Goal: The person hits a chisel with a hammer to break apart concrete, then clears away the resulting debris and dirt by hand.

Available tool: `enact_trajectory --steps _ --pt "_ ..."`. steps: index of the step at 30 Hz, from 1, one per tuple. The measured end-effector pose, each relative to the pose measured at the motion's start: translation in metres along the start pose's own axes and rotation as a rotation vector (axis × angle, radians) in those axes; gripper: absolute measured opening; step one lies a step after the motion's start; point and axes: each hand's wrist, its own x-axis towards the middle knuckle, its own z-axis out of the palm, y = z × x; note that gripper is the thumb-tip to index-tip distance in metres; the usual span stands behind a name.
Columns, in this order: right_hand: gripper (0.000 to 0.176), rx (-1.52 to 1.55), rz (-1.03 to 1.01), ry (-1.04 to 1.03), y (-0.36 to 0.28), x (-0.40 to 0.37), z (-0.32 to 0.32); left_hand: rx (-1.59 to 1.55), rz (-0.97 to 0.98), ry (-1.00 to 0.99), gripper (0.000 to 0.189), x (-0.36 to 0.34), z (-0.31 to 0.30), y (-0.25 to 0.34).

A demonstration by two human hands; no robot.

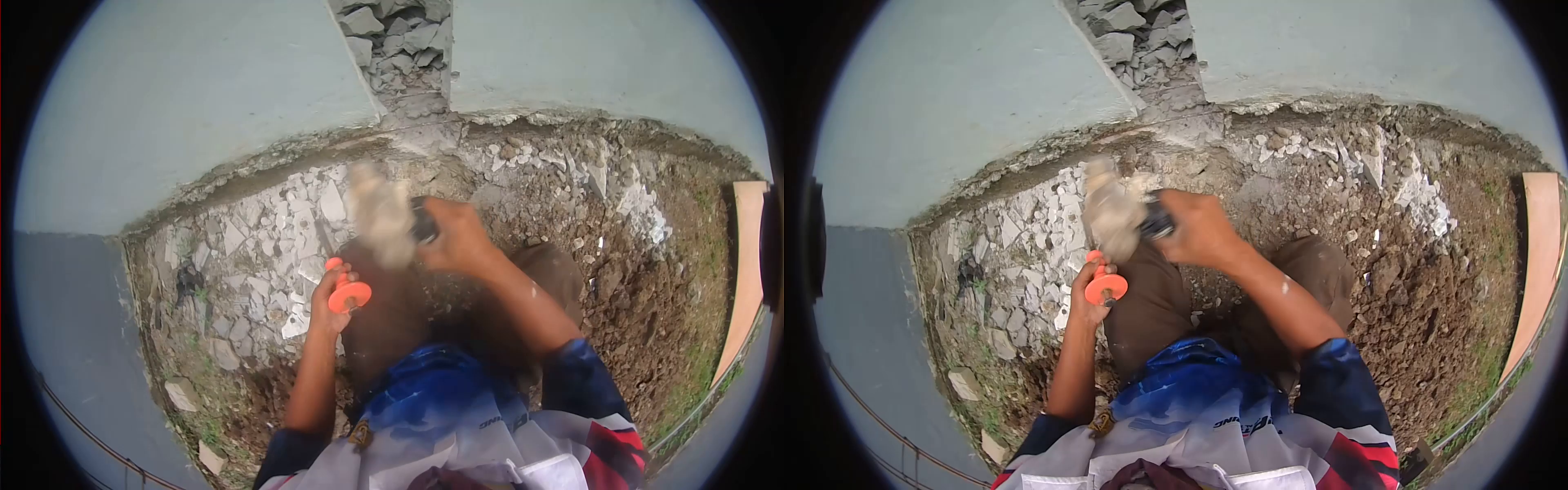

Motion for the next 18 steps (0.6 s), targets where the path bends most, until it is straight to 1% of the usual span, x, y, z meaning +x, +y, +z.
enact_trajectory --steps 2,3,4,5,6,7,8,9,10,12,13,15,16,17,18 --pt "0.024 0.048 -0.507 0.147 -0.017 0.028 0.013 -0.095 0.191 0.272 0.025 -0.005 0.005 -0.01" --pt "0.024 0.046 -0.567 0.111 -0.003 0.034 0.019 0.4 0.306 0.177 0.023 0.008 -0.017 -0.015" --pt "0.025 0.044 -0.63 0.074 0.02 0.039 0.033 0.894 0.409 0.065 0.022 0.03 -0.054 -0.022" --pt "0.026 0.044 -0.697 0.037 0.045 0.042 0.052 0.573 0.223 0.079 0.021 0.016 -0.011 -0.012" --pt "0.029 -0.096 -0.345 -0.03 0.089 0.031 0.064 0.24 0.064 0.146 0.021 0.002 0.033 -0.001" --pt "0.034 -0.233 0.006 -0.1 0.144 0.011 0.073 0.287 0.084 0.173 0.021 0.003 0.041 -0.003" --pt "0.034 -0.337 0.602 -0.275 0.195 0.003 0.082 0.305 0.082 0.174 0.021 0.002 0.038 -0.002" --pt "0.035 -0.413 0.671 -0.25 0.224 -0.008 0.09 0.316 0.093 0.168 0.022 0.006 0.037 -0.002" --pt "0.036 -0.466 0.759 -0.209 0.232 -0.016 0.103 0.312 0.122 0.174 0.022 0.006 0.036 0.005" --pt "0.036 -0.337 0.758 -0.179 0.213 -0.016 0.101 0.278 0.139 0.177 0.021 0.008 0.037 -0.003" --pt "0.036 -0.267 0.776 -0.176 0.193 -0.021 0.102 0.262 0.105 0.177 0.023 0.007 0.032 -0.007" --pt "0.033 -0.158 0.583 -0.115 0.138 0.007 0.086 0.237 0.058 0.147 0.026 0.019 0.026 -0.004" --pt "0.03 -0.099 0.47 -0.1 0.101 0.022 0.073 0.264 0.045 0.115 0.024 0.018 0.027 -0.002" --pt "0.028 -0.038 0.36 -0.086 0.065 0.034 0.062 0.248 0.064 0.137 0.022 0.017 0.033 -0.001" --pt "0.028 0.029 0.116 -0.001 0.036 0.04 0.056 0.232 0.083 0.165 0.02 0.014 0.039 -0.002"
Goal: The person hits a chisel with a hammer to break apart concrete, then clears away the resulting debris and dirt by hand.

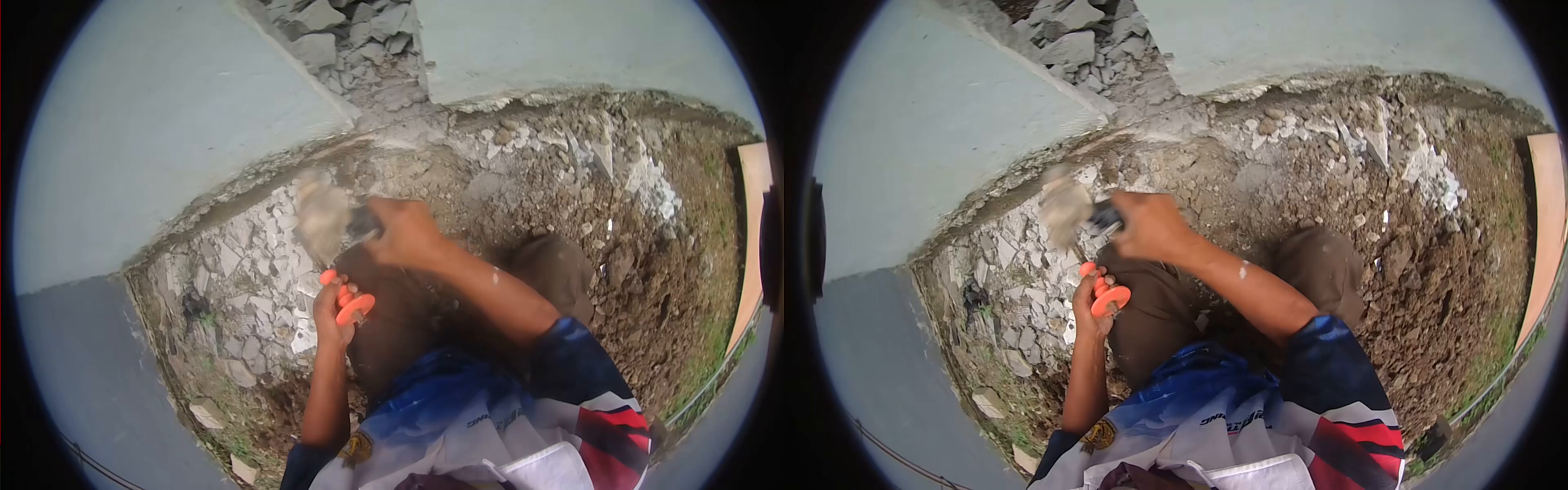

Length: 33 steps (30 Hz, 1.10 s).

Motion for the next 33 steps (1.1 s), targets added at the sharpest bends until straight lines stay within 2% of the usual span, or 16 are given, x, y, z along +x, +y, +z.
enact_trajectory --steps 1,2,3,4,6,8,9,12,16,19,21,23,24,26,29,33 --pt "0.029 0.067 -0.25 0.076 -0.022 0.004 -0.002 -0.021 0.017 0.032 0.018 -0.001 0.002 -0.001" --pt "0.03 0.092 -0.489 0.153 -0.035 0.01 -0.001 -0.075 -0.06 -0.196 0.023 0.011 -0.047 -0.014" --pt "0.031 0.118 -0.734 0.225 -0.04 0.015 0.002 -0.003 -0.061 0.055 0.032 0.006 -0.029 -0.013" --pt "0.032 0.124 -0.825 0.17 -0.033 0.019 0.003 0.279 0.225 -0.009 0.036 0.016 -0.044 -0.028" --pt "0.027 -0.137 -0.65 0.04 0.074 0.016 0.026 -0.001 -0.057 -0.099 0.035 0.014 -0.052 -0.017" --pt "0.03 -0.32 0.5 -0.193 0.159 -0.011 0.024 0.01 0.006 -0.047 0.027 0.006 -0.013 -0.002" --pt "0.038 -0.401 0.801 -0.271 0.203 -0.017 0.036 0.046 0.021 -0.008 0.027 0.003 -0.013 -0.003" --pt "0.043 -0.425 0.59 -0.021 0.192 -0.045 0.056 -0.048 0.075 -0.027 0.02 0.01 -0.019 -0.011" --pt "0.04 -0.188 0.221 -0.129 0.047 0.001 0.009 0.027 -0.033 -0.013 0.027 0.005 -0.011 -0.005" --pt "0.035 0.055 -0.471 0.199 -0.027 0.021 0.0 -0.006 -0.023 0.004 0.027 0.005 -0.007 -0.003" --pt "0.032 0.244 -0.737 0.265 -0.032 0.032 0.016 -0.024 -0.047 0.059 0.023 0.006 -0.015 -0.006" --pt "0.027 0.125 -0.714 0.156 0.046 0.031 0.035 0.035 0.026 -0.033 0.034 0.016 -0.021 -0.013" --pt "0.024 -0.218 -0.314 0.046 0.095 0.014 0.038 0.029 -0.023 -0.047 0.032 0.017 -0.016 -0.006" --pt "0.033 -0.362 0.744 -0.42 0.173 -0.004 0.032 0.016 -0.044 -0.033 0.027 0.003 -0.011 -0.001" --pt "0.034 -0.59 0.803 -0.365 0.191 -0.062 0.048 0.021 0.029 -0.01 0.023 0.006 0.002 0.001" --pt "0.038 -0.336 0.987 -0.305 0.166 -0.078 0.031 0.094 -0.027 -0.04 0.024 0.005 0.0 0.001"
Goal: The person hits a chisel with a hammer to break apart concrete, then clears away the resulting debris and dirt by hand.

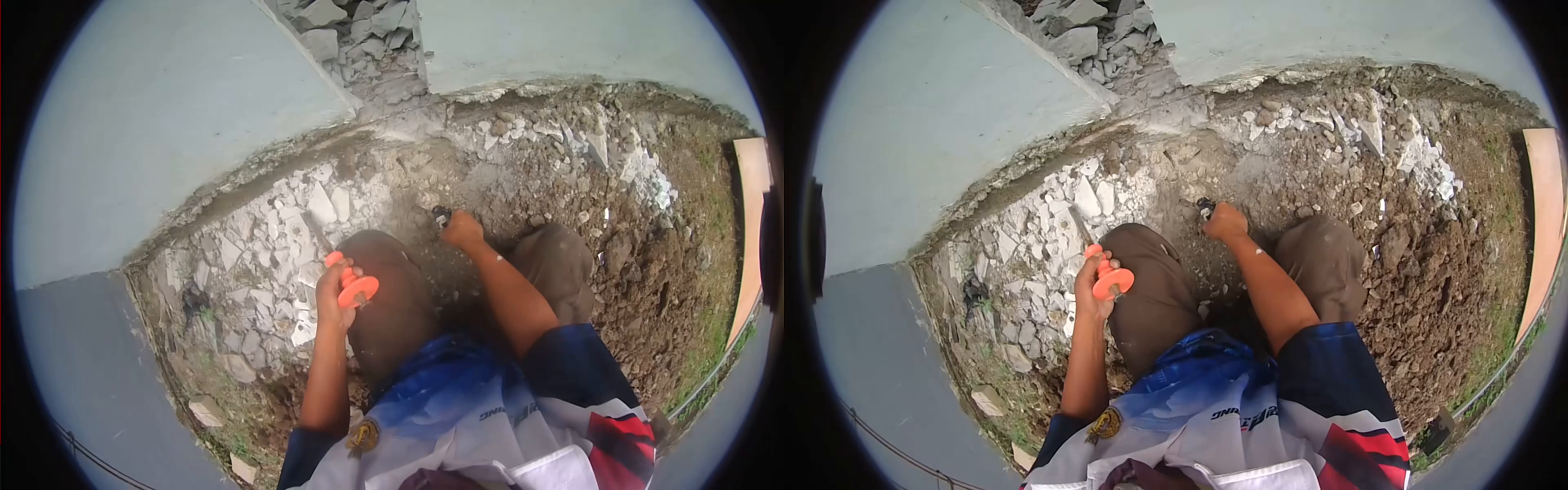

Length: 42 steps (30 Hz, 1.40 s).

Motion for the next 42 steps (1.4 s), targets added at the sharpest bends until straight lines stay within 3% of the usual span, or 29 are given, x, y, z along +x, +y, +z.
enact_trajectory --steps 2,6,8,10,12,17,20,22,24,26,28,29,30,31,32,34,35,36,37,39,40,41,42 --pt "0.046 0.063 -0.002 0.056 0.011 -0.003 0.01 0.2 -0.049 -0.031 0.024 -0.007 0.014 0.007" --pt "0.036 0.236 0.061 0.077 0.041 0.011 0.038 0.154 -0.148 -0.262 0.029 0.011 0.071 0.003" --pt "0.033 0.446 0.175 0.04 0.038 0.002 0.032 -0.107 -0.239 -0.35 0.026 0.048 0.099 -0.014" --pt "0.025 0.577 0.106 0.128 0.042 -0.002 0.029 -0.191 -0.33 -0.493 0.022 0.109 0.105 -0.044" --pt "0.023 0.628 0.02 0.237 0.026 -0.042 -0.01 -0.243 -0.374 -0.492 0.019 0.153 0.116 -0.065" --pt "0.014 0.736 -0.331 0.433 -0.004 -0.128 -0.098 -0.361 -0.379 -0.257 0.016 0.184 0.142 -0.078" --pt "0.012 0.779 -0.481 0.477 -0.031 -0.185 -0.152 -0.578 -0.479 -0.322 0.016 0.193 0.15 -0.071" --pt "0.015 0.78 -0.793 0.613 -0.051 -0.21 -0.175 -0.638 -0.421 -0.336 0.021 0.197 0.159 -0.059" --pt "0.019 0.967 -1.293 0.788 -0.094 -0.221 -0.189 -0.675 -0.394 -0.31 0.023 0.191 0.163 -0.047" --pt "0.022 0.911 -1.614 0.759 -0.112 -0.196 -0.196 -0.701 -0.375 -0.255 0.022 0.19 0.166 -0.031" --pt "0.024 0.849 -1.453 0.763 -0.096 -0.156 -0.154 -0.744 -0.37 -0.247 0.019 0.202 0.162 -0.039" --pt "0.024 0.797 -1.159 0.776 -0.073 -0.119 -0.109 -0.758 -0.349 -0.266 0.019 0.206 0.163 -0.038" --pt "0.018 0.666 -0.605 0.566 -0.067 -0.115 -0.09 -0.777 -0.329 -0.277 0.018 0.208 0.161 -0.039" --pt "0.013 0.706 -0.395 0.325 -0.047 -0.094 -0.084 -0.886 -0.162 -0.376 0.017 0.219 0.157 -0.049" --pt "0.009 0.743 -0.176 0.1 -0.032 -0.08 -0.084 -0.838 -0.189 -0.353 0.017 0.215 0.152 -0.048" --pt "0.006 0.741 -0.272 0.188 -0.048 -0.093 -0.103 -0.774 -0.184 -0.328 0.017 0.224 0.149 -0.022" --pt "0.005 0.737 -0.274 0.213 -0.049 -0.117 -0.11 -0.79 -0.316 -0.333 0.021 0.228 0.153 -0.033" --pt "0.006 0.772 -0.342 0.239 -0.064 -0.139 -0.128 -0.762 -0.323 -0.353 0.022 0.231 0.158 -0.047" --pt "0.005 0.707 -0.544 0.264 -0.077 -0.157 -0.15 -0.728 -0.335 -0.38 0.023 0.23 0.166 -0.064" --pt "0.017 0.716 -0.801 0.536 -0.108 -0.195 -0.179 -0.638 -0.332 -0.426 0.028 0.215 0.176 -0.069" --pt "0.025 0.78 -1.059 0.719 -0.118 -0.2 -0.183 -0.65 -0.339 -0.411 0.028 0.209 0.178 -0.065" --pt "0.027 0.806 -1.395 0.618 -0.119 -0.201 -0.201 -0.663 -0.341 -0.392 0.028 0.206 0.178 -0.058" --pt "0.025 0.883 -1.528 0.501 -0.119 -0.207 -0.211 -0.678 -0.336 -0.366 0.029 0.207 0.177 -0.054"
